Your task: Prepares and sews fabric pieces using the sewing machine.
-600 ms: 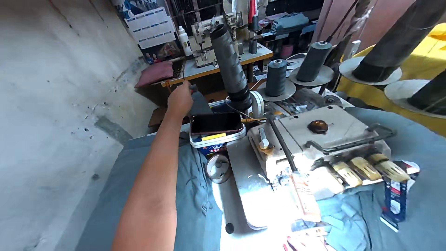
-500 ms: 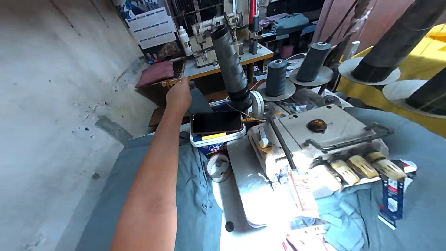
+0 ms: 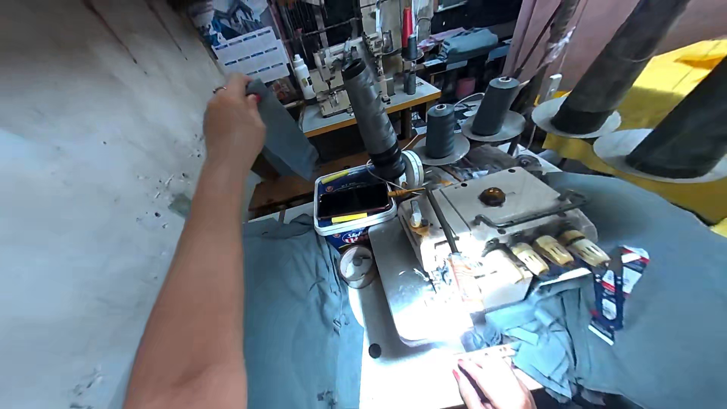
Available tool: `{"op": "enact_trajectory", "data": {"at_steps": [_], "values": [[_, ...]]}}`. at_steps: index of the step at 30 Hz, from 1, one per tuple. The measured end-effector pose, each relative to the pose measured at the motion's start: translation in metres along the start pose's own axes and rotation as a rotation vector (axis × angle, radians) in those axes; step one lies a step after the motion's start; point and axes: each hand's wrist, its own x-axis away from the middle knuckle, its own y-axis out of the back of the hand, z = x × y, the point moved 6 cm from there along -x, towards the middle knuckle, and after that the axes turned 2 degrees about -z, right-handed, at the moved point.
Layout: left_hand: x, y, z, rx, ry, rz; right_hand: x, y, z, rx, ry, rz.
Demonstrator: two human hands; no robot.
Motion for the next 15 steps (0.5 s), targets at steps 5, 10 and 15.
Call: {"op": "enact_trajectory", "data": {"at_steps": [5,10,15], "values": [[0.052,0.064,-0.012,0.157,-0.139,0.054,0.007,-0.014,-0.008,-0.18,0.075,-0.19],[0.148,0.093,-0.045,0.473,-0.185,0.116,-0.026,-0.012,0.081,-0.953,-0.225,0.212],[0.245,0.083,-0.067,0.611,-0.101,0.202,-0.023,-0.012,0.123,-1.663,-0.932,0.302]]}}
